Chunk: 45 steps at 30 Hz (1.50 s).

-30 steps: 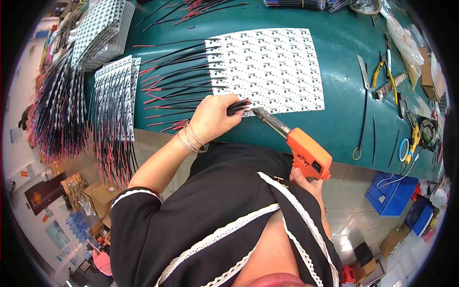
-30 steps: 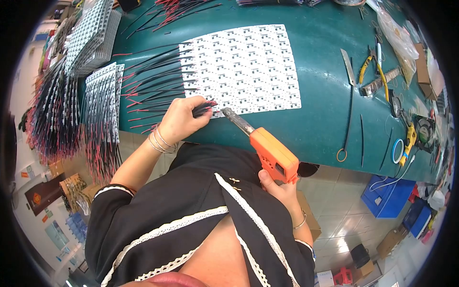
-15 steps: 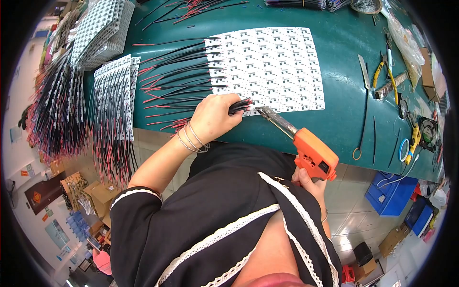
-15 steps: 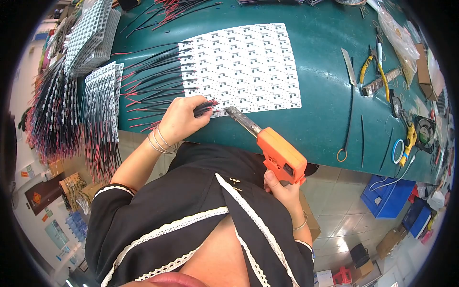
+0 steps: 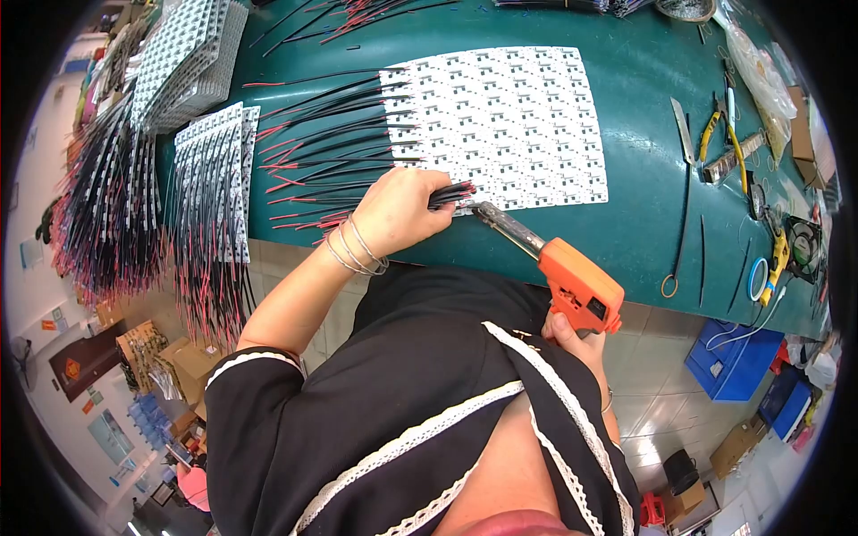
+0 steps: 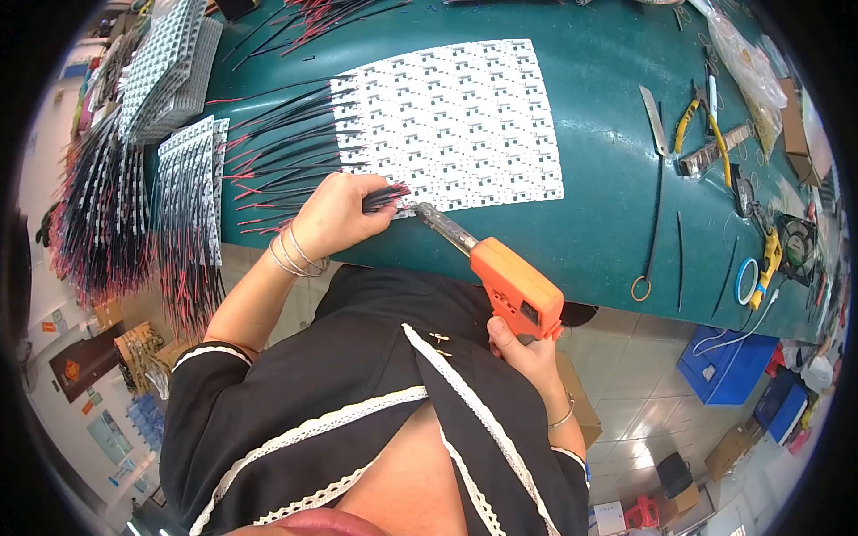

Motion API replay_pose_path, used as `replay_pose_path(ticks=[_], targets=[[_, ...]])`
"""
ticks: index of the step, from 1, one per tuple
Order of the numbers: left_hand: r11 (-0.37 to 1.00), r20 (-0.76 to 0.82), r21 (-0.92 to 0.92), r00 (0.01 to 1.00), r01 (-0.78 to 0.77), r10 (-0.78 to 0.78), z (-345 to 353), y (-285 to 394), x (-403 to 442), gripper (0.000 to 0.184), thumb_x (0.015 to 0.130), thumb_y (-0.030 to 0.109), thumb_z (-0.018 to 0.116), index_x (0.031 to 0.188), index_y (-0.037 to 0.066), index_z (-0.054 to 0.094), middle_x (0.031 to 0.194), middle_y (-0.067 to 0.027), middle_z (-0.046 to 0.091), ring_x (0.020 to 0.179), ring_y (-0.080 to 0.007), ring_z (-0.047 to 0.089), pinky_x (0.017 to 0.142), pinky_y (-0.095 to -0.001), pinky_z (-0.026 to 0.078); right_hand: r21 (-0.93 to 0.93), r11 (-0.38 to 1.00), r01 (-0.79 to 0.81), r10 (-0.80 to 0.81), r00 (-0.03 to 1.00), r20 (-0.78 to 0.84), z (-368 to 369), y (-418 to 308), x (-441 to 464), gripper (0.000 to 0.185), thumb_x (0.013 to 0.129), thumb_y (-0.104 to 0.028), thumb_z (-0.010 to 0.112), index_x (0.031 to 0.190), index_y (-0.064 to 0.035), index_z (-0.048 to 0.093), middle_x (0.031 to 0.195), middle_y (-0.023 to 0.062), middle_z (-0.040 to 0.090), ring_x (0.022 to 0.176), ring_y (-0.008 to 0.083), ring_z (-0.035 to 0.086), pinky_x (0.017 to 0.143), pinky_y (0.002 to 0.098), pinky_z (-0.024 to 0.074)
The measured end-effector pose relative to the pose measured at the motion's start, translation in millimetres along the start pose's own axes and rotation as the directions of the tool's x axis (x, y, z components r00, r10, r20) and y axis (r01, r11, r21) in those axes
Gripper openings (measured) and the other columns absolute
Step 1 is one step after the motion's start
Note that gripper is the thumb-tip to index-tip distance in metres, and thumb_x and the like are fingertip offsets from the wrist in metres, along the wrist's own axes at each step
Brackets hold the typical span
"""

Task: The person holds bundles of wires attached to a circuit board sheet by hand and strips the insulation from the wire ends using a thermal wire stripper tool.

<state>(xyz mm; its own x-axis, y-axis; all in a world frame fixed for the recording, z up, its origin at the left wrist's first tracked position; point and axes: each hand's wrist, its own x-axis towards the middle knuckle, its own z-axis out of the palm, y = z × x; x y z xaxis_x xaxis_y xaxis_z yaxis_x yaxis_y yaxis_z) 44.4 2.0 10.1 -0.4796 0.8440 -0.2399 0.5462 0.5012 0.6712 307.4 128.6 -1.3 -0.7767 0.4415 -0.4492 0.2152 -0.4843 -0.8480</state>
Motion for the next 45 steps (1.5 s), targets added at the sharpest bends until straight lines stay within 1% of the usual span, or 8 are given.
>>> replay_pose_path(ticks=[16,22,26,32,35,38,41,45], targets=[[0.997,0.139,0.051,0.989,-0.051,0.043,-10,6,3,0.017,0.075,0.012,0.062,0.085,-0.001,0.057,0.069,-0.0197,0.058,0.066,-0.0370,0.056,0.060,-0.0382,0.044,0.022,0.999,0.047,-0.047,0.999,0.017,0,-13,2,0.025,0.086,-0.018,0.058,0.096,0.0027,0.049,0.061,0.0038,0.049,0.048,0.0093,0.048,0.045,0.0234,0.0424],[0.988,0.048,-0.131,0.995,-0.085,0.092,-14,-4,0,0.021,0.084,0.011,0.057,0.099,-0.001,0.047,0.085,-0.0175,0.058,0.077,-0.0331,0.056,0.068,-0.0358,0.043,0.044,0.998,0.034,-0.037,0.998,0.049,-3,-17,7,0.025,0.086,-0.017,0.058,0.097,0.0028,0.048,0.061,0.0036,0.050,0.049,0.0094,0.048,0.046,0.0237,0.0428],[0.989,-0.113,-0.023,0.983,-0.149,0.145,-14,-8,-1,0.018,0.083,0.011,0.059,0.093,-0.002,0.051,0.084,-0.0158,0.057,0.074,-0.0306,0.054,0.068,-0.0327,0.043,0.062,0.997,0.040,-0.043,0.997,0.058,-1,-18,11,0.023,0.085,-0.015,0.059,0.096,0.0020,0.049,0.062,0.0032,0.050,0.049,0.0092,0.048,0.046,0.0237,0.0428],[0.942,-0.027,-0.285,0.981,0.176,-0.192,-15,-4,2,0.015,0.081,0.009,0.060,0.091,-0.002,0.056,0.068,-0.0110,0.060,0.059,-0.0149,0.055,0.059,-0.0274,0.043,0.011,1.000,0.028,-0.028,0.996,0.089,-4,-18,14,0.022,0.085,-0.014,0.059,0.097,0.0008,0.049,0.065,0.0025,0.051,0.050,0.0087,0.048,0.046,0.0235,0.0426],[0.972,-0.132,-0.223,0.985,0.079,-0.110,-9,-12,3,0.015,0.081,0.011,0.061,0.089,-0.001,0.058,0.063,-0.0105,0.059,0.056,-0.0095,0.053,0.054,-0.0284,0.043,0.021,1.000,0.018,-0.019,0.997,0.077,-2,-18,16,0.022,0.085,-0.015,0.060,0.097,0.0007,0.050,0.064,0.0020,0.051,0.050,0.0085,0.048,0.046,0.0228,0.0423],[0.988,-0.103,-0.096,0.987,0.117,-0.126,-13,1,2,0.014,0.077,0.012,0.064,0.082,0.000,0.058,0.064,-0.0124,0.058,0.054,-0.0149,0.053,0.052,-0.0303,0.042,-0.019,1.000,0.024,-0.022,0.996,0.083,-2,-17,16,0.024,0.084,-0.016,0.061,0.098,0.0008,0.051,0.065,0.0018,0.052,0.050,0.0080,0.049,0.045,0.0222,0.0420],[0.998,-0.202,0.001,0.977,-0.065,0.064,-4,-1,1,0.015,0.073,0.010,0.067,0.075,-0.001,0.057,0.064,-0.0135,0.056,0.054,-0.0249,0.053,0.052,-0.0325,0.042,-0.081,0.997,0.011,-0.004,0.997,0.077,-2,-17,17,0.027,0.084,-0.018,0.062,0.100,0.0011,0.051,0.066,0.0019,0.053,0.050,0.0074,0.049,0.045,0.0216,0.0417],[0.995,-0.224,0.047,0.970,-0.090,0.098,1,-3,1,0.016,0.070,0.009,0.067,0.072,-0.002,0.054,0.064,-0.0159,0.054,0.059,-0.0340,0.053,0.053,-0.0348,0.043,-0.092,0.995,0.025,-0.017,0.996,0.082,-2,-12,18,0.028,0.084,-0.018,0.062,0.101,0.0010,0.051,0.066,0.0019,0.054,0.050,0.0069,0.049,0.044,0.0210,0.0414]])
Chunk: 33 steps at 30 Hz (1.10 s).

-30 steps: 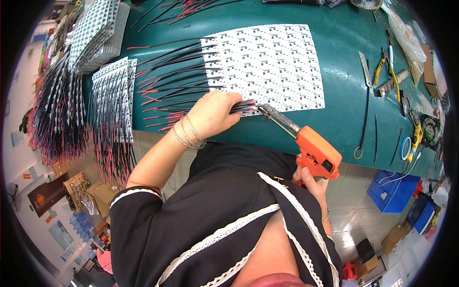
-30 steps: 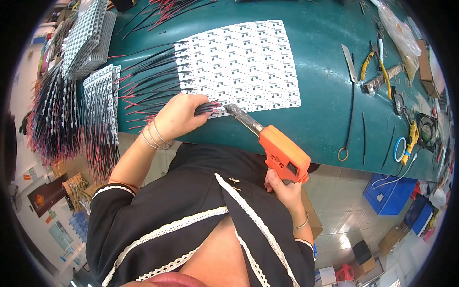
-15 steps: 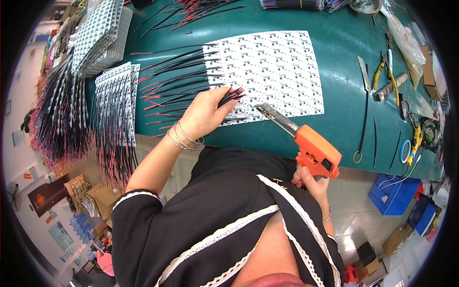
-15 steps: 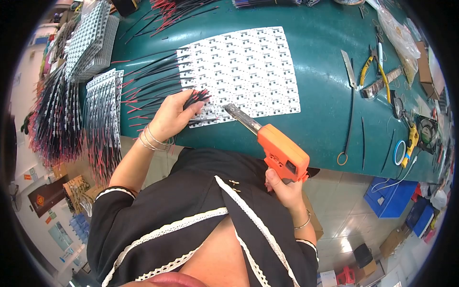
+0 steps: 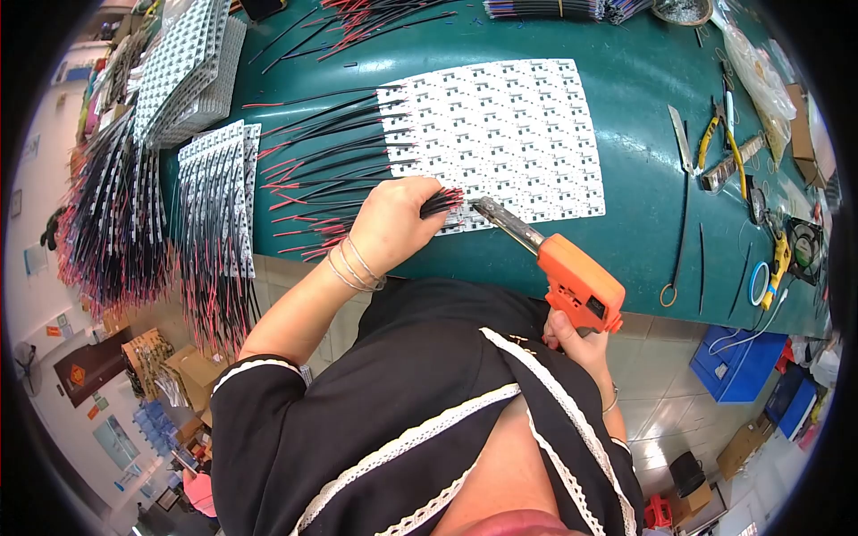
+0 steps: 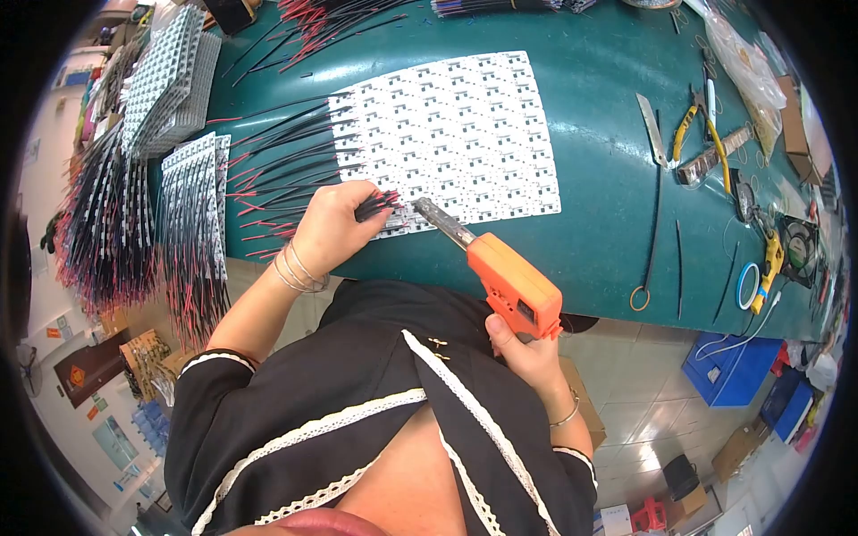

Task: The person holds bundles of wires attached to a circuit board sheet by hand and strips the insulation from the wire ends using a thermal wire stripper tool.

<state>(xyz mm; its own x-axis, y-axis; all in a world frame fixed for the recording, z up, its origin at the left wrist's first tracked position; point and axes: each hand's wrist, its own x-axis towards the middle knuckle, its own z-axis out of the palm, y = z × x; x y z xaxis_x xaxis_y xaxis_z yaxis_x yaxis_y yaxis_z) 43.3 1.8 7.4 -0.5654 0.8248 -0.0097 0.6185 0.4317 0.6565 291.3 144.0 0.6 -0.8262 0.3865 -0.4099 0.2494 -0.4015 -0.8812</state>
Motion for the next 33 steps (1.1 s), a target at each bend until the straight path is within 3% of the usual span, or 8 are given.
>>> replay_pose_path(ticks=[23,29,33], targets=[[0.996,0.029,0.066,0.998,-0.064,0.062,1,-2,4,0.018,0.067,0.009,0.065,0.072,-0.003,0.053,0.067,-0.0193,0.053,0.064,-0.0377,0.053,0.057,-0.0387,0.043,0.062,0.997,-0.040,0.042,0.999,-0.025,2,-2,0,0.026,0.083,-0.017,0.062,0.098,0.0012,0.052,0.065,0.0021,0.053,0.050,0.0075,0.049,0.045,0.0219,0.0415],[0.999,0.224,0.046,0.974,0.009,-0.019,-11,-1,14,0.019,0.068,0.011,0.066,0.072,-0.003,0.053,0.066,-0.0198,0.052,0.064,-0.0379,0.052,0.057,-0.0395,0.042,0.110,0.992,-0.065,0.067,0.998,-0.013,2,3,0,0.026,0.083,-0.017,0.063,0.098,0.0005,0.052,0.066,0.0025,0.053,0.050,0.0072,0.049,0.044,0.0212,0.0412],[0.995,0.193,0.048,0.978,-0.088,0.078,-9,-5,16,0.017,0.066,0.010,0.065,0.076,-0.002,0.056,0.067,-0.0193,0.054,0.066,-0.0379,0.054,0.059,-0.0397,0.043,0.082,0.995,-0.061,0.064,0.998,-0.030,4,3,2,0.026,0.083,-0.017,0.063,0.098,0.0004,0.051,0.066,0.0022,0.053,0.050,0.0070,0.049,0.043,0.0210,0.0412]])
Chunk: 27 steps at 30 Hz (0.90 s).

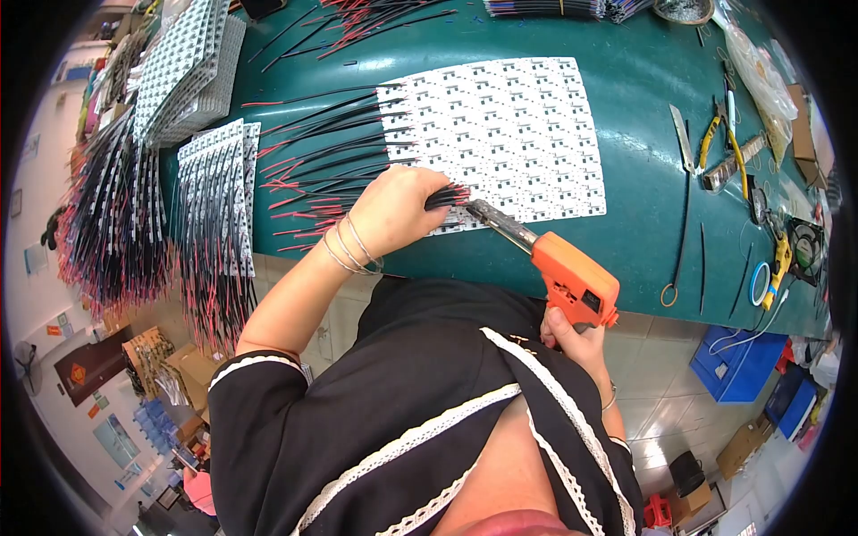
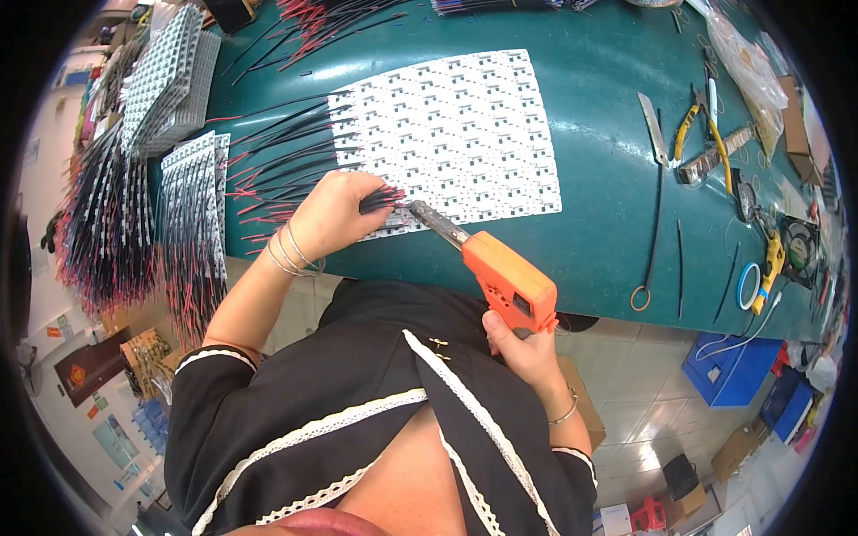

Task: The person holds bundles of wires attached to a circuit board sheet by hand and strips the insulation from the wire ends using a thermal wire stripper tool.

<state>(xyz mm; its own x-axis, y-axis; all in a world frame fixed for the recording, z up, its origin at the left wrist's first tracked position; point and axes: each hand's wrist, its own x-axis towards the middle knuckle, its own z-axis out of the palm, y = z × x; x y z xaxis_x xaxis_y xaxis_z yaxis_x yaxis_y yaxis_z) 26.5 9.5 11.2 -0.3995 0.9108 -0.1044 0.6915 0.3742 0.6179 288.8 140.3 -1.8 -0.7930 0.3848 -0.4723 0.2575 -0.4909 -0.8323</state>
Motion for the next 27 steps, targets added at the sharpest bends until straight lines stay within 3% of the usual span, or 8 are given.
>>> replay_pose_path(ticks=[5,8,11,14,20,21,24,27], targets=[[0.999,-0.001,0.047,1.000,0.005,-0.005,4,1,-1,0.020,0.063,0.007,0.065,0.081,-0.001,0.060,0.074,-0.0185,0.058,0.071,-0.0368,0.056,0.063,-0.0397,0.046,-0.026,1.000,0.004,-0.003,1.000,0.026,-3,-1,0,0.026,0.083,-0.017,0.063,0.098,0.0004,0.051,0.067,0.0021,0.053,0.051,0.0074,0.049,0.043,0.0217,0.0416],[0.997,0.030,0.063,0.999,0.043,-0.045,3,4,-2,0.020,0.063,0.007,0.065,0.081,-0.001,0.060,0.075,-0.0183,0.059,0.073,-0.0364,0.057,0.064,-0.0393,0.046,0.080,0.997,0.013,-0.015,1.000,0.021,-2,-4,-2,0.025,0.084,-0.015,0.062,0.099,0.0005,0.050,0.065,0.0020,0.052,0.050,0.0082,0.049,0.045,0.0229,0.0423],[0.999,0.021,0.036,0.999,0.031,-0.032,1,5,-2,0.020,0.063,0.006,0.065,0.081,-0.002,0.059,0.075,-0.0189,0.058,0.073,-0.0373,0.056,0.065,-0.0393,0.046,0.042,0.997,0.060,-0.059,0.998,-0.022,0,-8,-2,0.037,0.084,-0.020,0.060,0.107,0.0058,0.045,0.059,0.0048,0.048,0.044,0.0104,0.044,0.044,0.0234,0.0377],[0.994,0.021,0.000,0.993,-0.113,0.113,-1,-5,-1,0.021,0.069,0.007,0.065,0.086,-0.003,0.055,0.076,-0.0190,0.058,0.069,-0.0377,0.055,0.063,-0.0380,0.046,0.056,0.995,0.082,-0.082,0.997,-0.004,0,-11,2,0.039,0.085,-0.019,0.059,0.110,0.0075,0.043,0.059,0.0046,0.047,0.044,0.0102,0.044,0.044,0.0242,0.0381],[0.959,-0.061,-0.268,0.992,0.090,-0.110,-3,-9,-9,0.021,0.082,0.010,0.061,0.095,-0.001,0.050,0.073,-0.0107,0.054,0.066,-0.0218,0.057,0.062,-0.0315,0.044,0.047,0.992,0.116,-0.118,0.992,0.039,-2,-13,8,0.038,0.087,-0.017,0.057,0.112,0.0080,0.042,0.060,0.0044,0.047,0.044,0.0100,0.044,0.043,0.0252,0.0393],[0.971,-0.142,-0.233,0.985,0.062,-0.097,0,-11,-10,0.016,0.083,0.009,0.060,0.092,-0.001,0.052,0.074,-0.0085,0.053,0.067,-0.0152,0.056,0.062,-0.0285,0.044,0.047,0.993,0.113,-0.115,0.993,0.040,-1,-13,9,0.038,0.087,-0.016,0.057,0.112,0.0081,0.042,0.060,0.0043,0.047,0.044,0.0099,0.044,0.043,0.0251,0.0393],[0.995,-0.276,-0.095,0.961,-0.018,-0.009,-1,-10,-8,0.013,0.084,0.010,0.059,0.090,-0.001,0.056,0.077,-0.0090,0.053,0.064,-0.0141,0.055,0.061,-0.0271,0.044,0.041,0.994,0.103,-0.104,0.994,0.042,0,-16,12,0.038,0.086,-0.016,0.057,0.113,0.0083,0.042,0.060,0.0042,0.047,0.044,0.0096,0.044,0.044,0.0251,0.0395],[0.985,-0.154,-0.161,0.985,0.056,-0.081,-4,-14,-6,0.012,0.085,0.010,0.058,0.089,-0.001,0.058,0.078,-0.0077,0.056,0.064,-0.0120,0.055,0.062,-0.0250,0.045,0.022,0.995,0.096,-0.097,0.994,0.048,1,-18,14,0.038,0.086,-0.015,0.057,0.113,0.0085,0.043,0.060,0.0040,0.047,0.045,0.0094,0.043,0.043,0.0251,0.0395]])
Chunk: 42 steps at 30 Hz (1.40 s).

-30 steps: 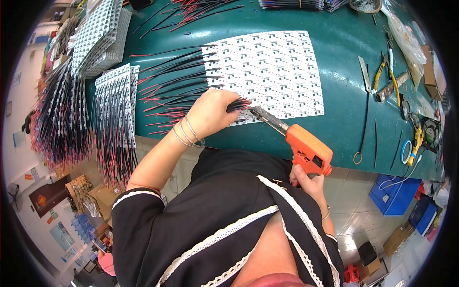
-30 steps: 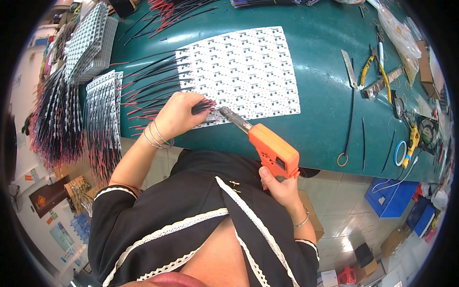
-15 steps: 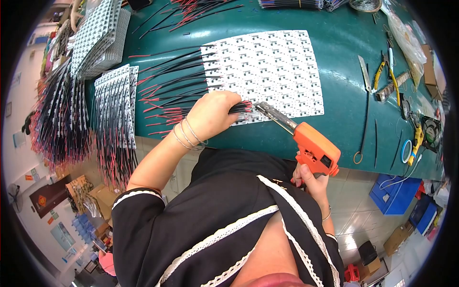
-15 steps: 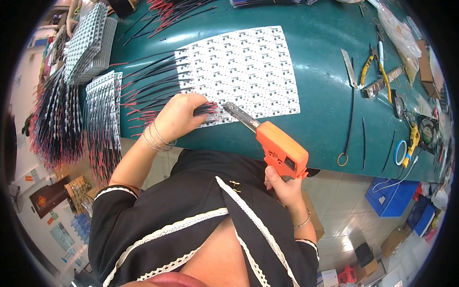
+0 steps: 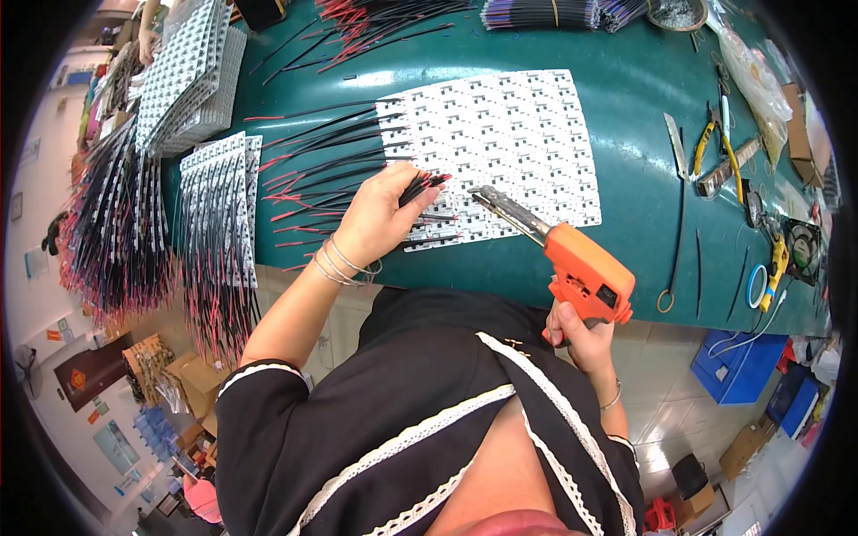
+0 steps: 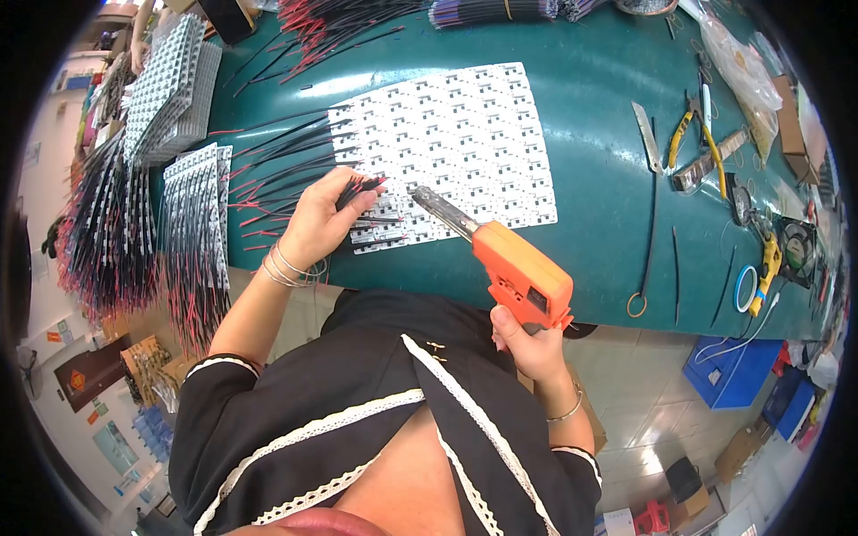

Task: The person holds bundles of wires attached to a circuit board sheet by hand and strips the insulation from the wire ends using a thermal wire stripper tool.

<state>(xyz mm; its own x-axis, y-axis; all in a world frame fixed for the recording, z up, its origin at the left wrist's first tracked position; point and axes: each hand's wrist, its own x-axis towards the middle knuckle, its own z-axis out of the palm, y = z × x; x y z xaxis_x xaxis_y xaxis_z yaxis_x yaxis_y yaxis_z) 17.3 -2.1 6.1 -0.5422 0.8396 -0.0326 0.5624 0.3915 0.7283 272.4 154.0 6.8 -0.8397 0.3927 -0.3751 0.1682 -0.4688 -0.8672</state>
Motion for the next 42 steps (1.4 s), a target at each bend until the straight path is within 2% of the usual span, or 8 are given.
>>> replay_pose_path(ticks=[3,9,12,15,18,21,30,42], targets=[[0.953,0.128,-0.193,0.969,0.232,-0.210,0,1,-1,0.013,0.086,0.009,0.056,0.092,-0.002,0.058,0.078,-0.0060,0.059,0.066,-0.0108,0.056,0.065,-0.0239,0.046,-0.027,1.000,-0.005,0.005,1.000,-0.003,-1,-1,2,0.038,0.086,-0.015,0.057,0.113,0.0088,0.043,0.059,0.0037,0.047,0.045,0.0092,0.043,0.043,0.0246,0.0393],[0.893,0.090,-0.339,0.955,0.295,-0.281,-5,12,5,0.013,0.085,0.007,0.056,0.094,-0.002,0.055,0.078,-0.0053,0.062,0.066,-0.0094,0.058,0.063,-0.0231,0.046,-0.046,0.999,-0.015,0.015,1.000,0.003,1,-3,5,0.039,0.086,-0.015,0.057,0.112,0.0096,0.043,0.058,0.0031,0.047,0.045,0.0088,0.043,0.043,0.0238,0.0391],[0.935,0.099,-0.181,0.952,0.304,-0.291,-6,11,6,0.014,0.083,0.009,0.058,0.091,-0.002,0.056,0.078,-0.0072,0.063,0.065,-0.0095,0.058,0.063,-0.0238,0.047,-0.018,1.000,-0.015,0.015,1.000,0.000,1,-3,6,0.035,0.085,-0.015,0.059,0.110,0.0078,0.046,0.061,0.0027,0.049,0.046,0.0079,0.045,0.043,0.0226,0.0396],[0.999,-0.053,0.033,0.998,0.042,-0.040,-2,8,7,0.015,0.078,0.009,0.061,0.083,-0.002,0.054,0.066,-0.0166,0.058,0.056,-0.0303,0.057,0.053,-0.0346,0.043,0.037,0.999,-0.026,0.026,1.000,-0.014,1,-1,5,0.029,0.083,-0.013,0.063,0.104,0.0038,0.053,0.067,0.0023,0.054,0.048,0.0064,0.048,0.043,0.0204,0.0406],[0.971,0.018,-0.124,0.979,0.205,-0.205,1,7,6,0.017,0.076,0.011,0.063,0.081,-0.002,0.054,0.063,-0.0189,0.055,0.057,-0.0353,0.054,0.053,-0.0374,0.041,0.017,0.999,-0.034,0.034,0.999,-0.019,-1,2,4,0.029,0.082,-0.013,0.063,0.104,0.0034,0.053,0.067,0.0027,0.054,0.048,0.0067,0.048,0.043,0.0207,0.0409],[0.993,-0.019,0.022,0.993,0.117,-0.117,0,6,6,0.023,0.075,0.013,0.066,0.088,-0.004,0.058,0.066,-0.0129,0.057,0.053,-0.0171,0.052,0.053,-0.0299,0.042,-0.013,0.999,-0.050,0.050,0.999,-0.014,-1,3,5,0.030,0.082,-0.014,0.063,0.104,0.0031,0.052,0.067,0.0029,0.054,0.048,0.0066,0.048,0.043,0.0207,0.0410],[0.991,0.025,0.064,0.993,0.114,-0.116,7,9,8,0.017,0.071,0.011,0.066,0.073,-0.003,0.057,0.063,-0.0172,0.056,0.055,-0.0307,0.054,0.054,-0.0333,0.043,-0.124,0.990,-0.066,0.071,0.997,0.035,1,0,6,0.027,0.087,-0.015,0.056,0.104,0.0042,0.048,0.064,0.0030,0.049,0.052,0.0089,0.047,0.050,0.0242,0.0424],[0.989,0.016,0.131,0.997,0.071,-0.074,11,5,8,0.017,0.069,0.011,0.066,0.071,-0.003,0.057,0.064,-0.0188,0.055,0.061,-0.0352,0.056,0.054,-0.0364,0.043,-0.170,0.984,-0.053,0.064,0.996,0.060,4,-1,10,0.019,0.088,-0.015,0.056,0.095,0.0003,0.048,0.064,0.0021,0.049,0.052,0.0084,0.049,0.051,0.0243,0.0431]])
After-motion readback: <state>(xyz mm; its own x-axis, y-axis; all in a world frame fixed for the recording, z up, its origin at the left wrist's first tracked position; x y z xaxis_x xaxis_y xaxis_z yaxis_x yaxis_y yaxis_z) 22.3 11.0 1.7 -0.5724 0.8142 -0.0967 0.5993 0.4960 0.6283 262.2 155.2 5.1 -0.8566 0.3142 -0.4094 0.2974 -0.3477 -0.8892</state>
